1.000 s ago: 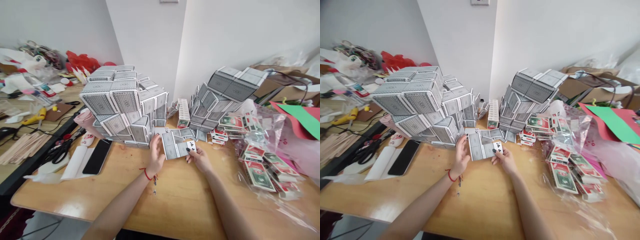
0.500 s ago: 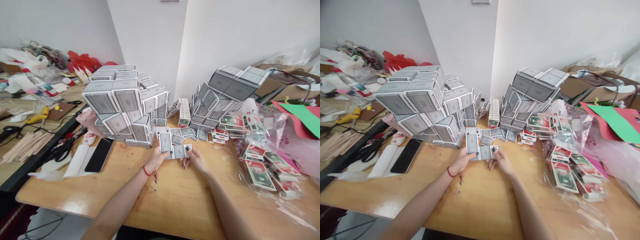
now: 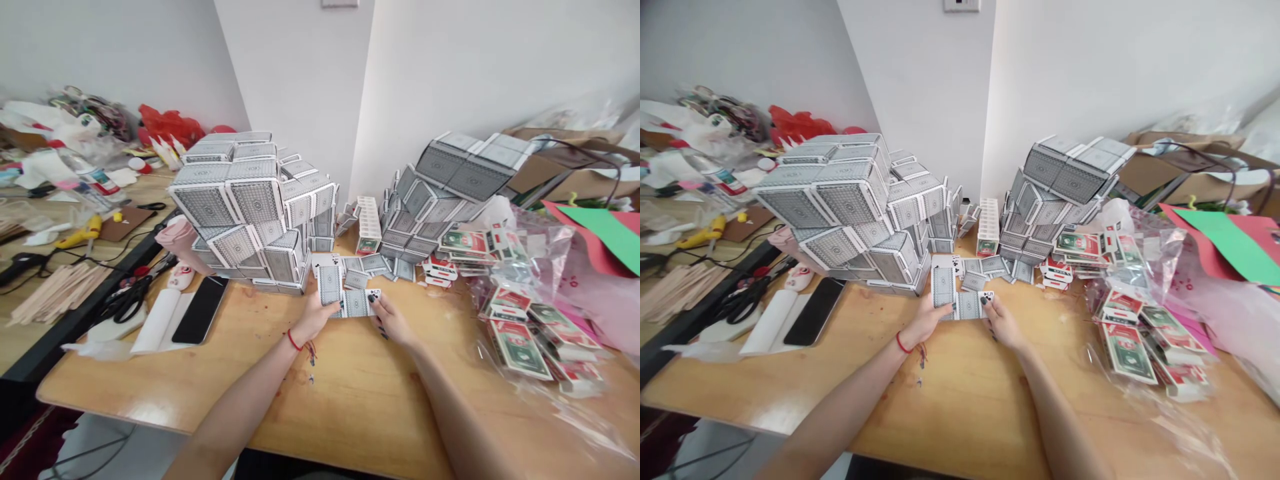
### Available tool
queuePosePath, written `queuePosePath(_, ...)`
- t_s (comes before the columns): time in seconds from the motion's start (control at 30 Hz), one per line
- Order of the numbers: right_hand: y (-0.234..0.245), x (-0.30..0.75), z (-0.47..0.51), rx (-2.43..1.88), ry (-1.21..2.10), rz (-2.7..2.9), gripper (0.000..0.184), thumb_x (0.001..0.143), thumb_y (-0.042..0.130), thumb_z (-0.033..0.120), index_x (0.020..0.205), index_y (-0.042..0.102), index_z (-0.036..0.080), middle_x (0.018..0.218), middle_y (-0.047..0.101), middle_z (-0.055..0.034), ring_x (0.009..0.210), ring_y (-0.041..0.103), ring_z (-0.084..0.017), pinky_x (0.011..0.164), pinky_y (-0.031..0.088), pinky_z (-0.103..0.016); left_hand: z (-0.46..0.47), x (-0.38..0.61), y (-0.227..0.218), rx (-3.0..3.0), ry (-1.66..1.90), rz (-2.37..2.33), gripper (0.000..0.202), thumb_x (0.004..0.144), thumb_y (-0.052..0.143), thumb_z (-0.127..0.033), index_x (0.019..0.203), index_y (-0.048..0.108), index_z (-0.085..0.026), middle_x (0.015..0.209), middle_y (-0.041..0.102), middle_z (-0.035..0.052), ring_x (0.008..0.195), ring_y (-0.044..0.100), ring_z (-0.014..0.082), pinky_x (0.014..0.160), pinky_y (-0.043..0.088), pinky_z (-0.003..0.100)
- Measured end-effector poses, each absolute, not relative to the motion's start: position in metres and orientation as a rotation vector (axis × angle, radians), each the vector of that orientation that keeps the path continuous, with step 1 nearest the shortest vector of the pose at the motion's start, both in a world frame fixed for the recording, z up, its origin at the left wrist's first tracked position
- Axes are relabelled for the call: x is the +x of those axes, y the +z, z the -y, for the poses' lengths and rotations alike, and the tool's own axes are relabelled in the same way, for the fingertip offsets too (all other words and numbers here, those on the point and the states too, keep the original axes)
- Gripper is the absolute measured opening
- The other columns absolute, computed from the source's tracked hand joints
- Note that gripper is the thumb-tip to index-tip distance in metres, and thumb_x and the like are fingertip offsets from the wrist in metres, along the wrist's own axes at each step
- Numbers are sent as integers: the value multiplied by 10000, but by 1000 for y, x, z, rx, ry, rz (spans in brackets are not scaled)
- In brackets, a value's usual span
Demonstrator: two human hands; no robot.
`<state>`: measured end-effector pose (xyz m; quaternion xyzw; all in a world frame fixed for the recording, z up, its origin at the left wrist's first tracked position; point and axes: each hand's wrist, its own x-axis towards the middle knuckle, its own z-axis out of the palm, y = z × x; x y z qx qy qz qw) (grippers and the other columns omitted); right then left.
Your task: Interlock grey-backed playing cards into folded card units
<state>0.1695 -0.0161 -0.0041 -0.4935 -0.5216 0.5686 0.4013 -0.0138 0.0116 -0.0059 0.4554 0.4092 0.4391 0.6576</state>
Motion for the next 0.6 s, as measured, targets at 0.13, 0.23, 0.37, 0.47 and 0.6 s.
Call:
queuePosePath(0.13,-6,168,16,-1334,1490,1260,331,792,361,557,791,346,226,375,428,118,233,396,-79,233,266,-145,-12,-12,-4,1053,1009,-959,385,607,678,-254,969,610,-141,973,659,80,950,578,242,827,453,377)
queuePosePath(0.23,-8,168,16,-1347,1468,1220,340,784,377,557,790,350,219,389,485,97,266,482,-104,242,324,-154,-13,-12,-3,1062,1027,-977,366,605,678,-263,946,621,-143,973,660,76,918,591,236,826,452,382)
queuePosePath(0.37,-8,169,16,-1344,1475,1192,352,771,397,563,792,365,213,396,514,84,294,526,-123,261,376,-174,-14,-13,-2,1085,1010,-968,368,598,688,-258,937,621,-133,981,655,84,893,598,235,821,454,387)
queuePosePath(0.47,-7,169,17,-1339,1480,1184,359,767,398,570,781,352,214,403,528,80,310,543,-131,278,407,-190,-13,-12,-1,1099,1001,-965,405,602,694,-256,974,597,-130,991,650,88,901,595,224,819,458,368)
queuePosePath(0.6,-4,166,19,-1336,1469,1208,356,774,396,566,772,323,218,402,539,73,324,556,-135,292,417,-188,-11,-7,2,1075,1053,-1074,489,556,729,-233,1009,573,-135,993,646,88,921,589,219,821,458,342)
